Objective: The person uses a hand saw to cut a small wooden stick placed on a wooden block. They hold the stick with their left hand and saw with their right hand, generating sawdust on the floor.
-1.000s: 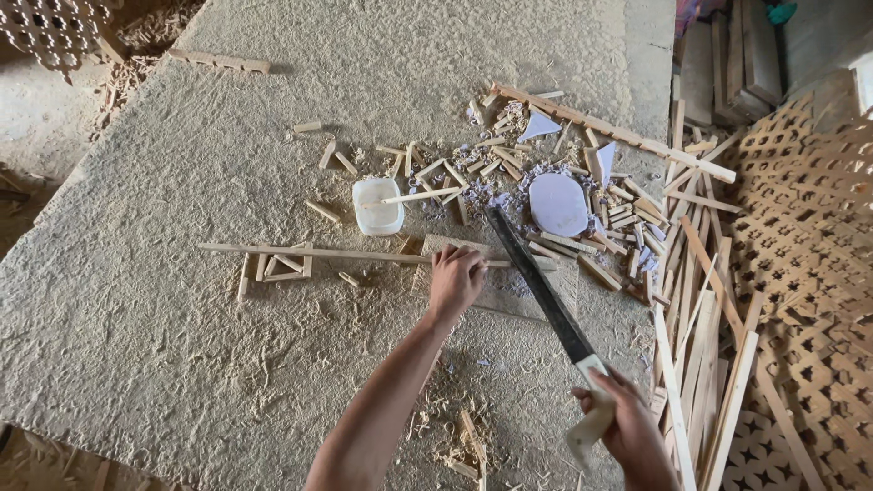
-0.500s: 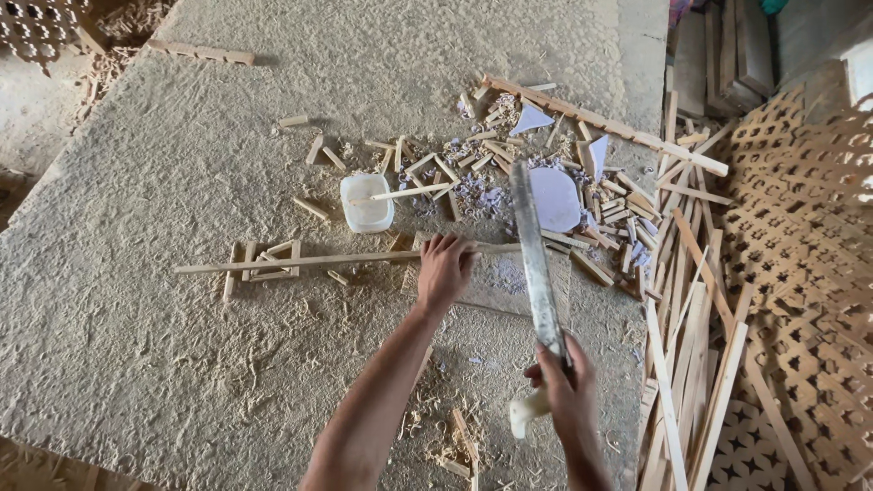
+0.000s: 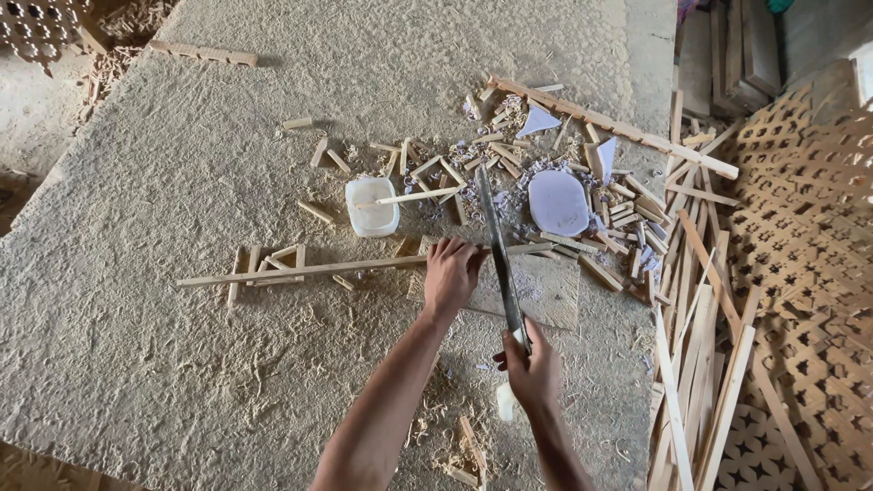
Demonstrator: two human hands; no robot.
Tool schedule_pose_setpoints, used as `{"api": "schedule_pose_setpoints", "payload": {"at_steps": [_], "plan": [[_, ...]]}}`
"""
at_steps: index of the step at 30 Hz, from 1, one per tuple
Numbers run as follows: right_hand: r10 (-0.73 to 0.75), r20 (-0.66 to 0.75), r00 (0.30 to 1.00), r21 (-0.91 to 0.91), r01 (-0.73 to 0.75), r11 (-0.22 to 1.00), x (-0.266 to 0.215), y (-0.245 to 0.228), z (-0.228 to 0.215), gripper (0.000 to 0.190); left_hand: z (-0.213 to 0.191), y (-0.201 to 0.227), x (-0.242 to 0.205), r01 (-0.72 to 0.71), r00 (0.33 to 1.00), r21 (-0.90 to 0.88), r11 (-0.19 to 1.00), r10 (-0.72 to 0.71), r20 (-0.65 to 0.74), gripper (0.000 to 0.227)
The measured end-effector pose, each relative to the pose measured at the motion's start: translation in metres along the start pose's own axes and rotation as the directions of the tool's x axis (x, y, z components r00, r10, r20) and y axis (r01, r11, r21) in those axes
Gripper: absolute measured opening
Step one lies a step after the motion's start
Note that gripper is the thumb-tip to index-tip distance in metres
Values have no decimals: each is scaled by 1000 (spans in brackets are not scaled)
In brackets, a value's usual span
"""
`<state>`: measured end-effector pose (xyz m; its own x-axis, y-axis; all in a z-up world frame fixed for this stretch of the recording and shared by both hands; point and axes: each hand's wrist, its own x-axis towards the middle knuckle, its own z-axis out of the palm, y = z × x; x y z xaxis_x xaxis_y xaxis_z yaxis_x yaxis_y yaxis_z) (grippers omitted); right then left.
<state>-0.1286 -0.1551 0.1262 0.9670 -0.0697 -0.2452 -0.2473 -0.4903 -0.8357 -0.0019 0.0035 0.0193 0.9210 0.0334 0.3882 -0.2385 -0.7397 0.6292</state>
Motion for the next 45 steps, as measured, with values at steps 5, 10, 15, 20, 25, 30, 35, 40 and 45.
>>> {"api": "schedule_pose_setpoints", "payload": {"at_steps": [5,10,15,20,25,30,35,40,45], "plan": [[-302,-63,951,-118,293,949,-1,-7,4,61,2,-2,-1,-1,1000,11,1000,0,32,28],[-315,-60,947,-27,314,949,0,-36,7,59,7,-7,0,-104,988,48,993,109,-112,28],[-306,-45,951,-41,305,952,5,-30,8,58,8,-9,1,-89,991,29,996,92,-100,25],[-364,-49,930,-126,356,926,13,-25,14,60,7,-8,-1,-85,993,34,996,88,-82,26],[-368,-48,929,-131,359,924,18,-21,14,62,10,-11,-1,-70,995,47,996,73,-67,27],[-376,-44,926,-147,366,919,10,-30,11,61,13,-11,-2,-24,999,79,997,28,-44,25],[-452,-47,891,-221,433,874,0,-25,14,56,15,-9,0,42,999,67,997,-43,24,26],[-343,-26,939,-292,321,901,-39,-18,-1,54,18,-10,5,56,998,74,996,-58,27,23],[-526,-42,849,-316,488,814,-52,-7,-7,50,-1,2,-2,50,998,-11,999,-49,28,27]]}}
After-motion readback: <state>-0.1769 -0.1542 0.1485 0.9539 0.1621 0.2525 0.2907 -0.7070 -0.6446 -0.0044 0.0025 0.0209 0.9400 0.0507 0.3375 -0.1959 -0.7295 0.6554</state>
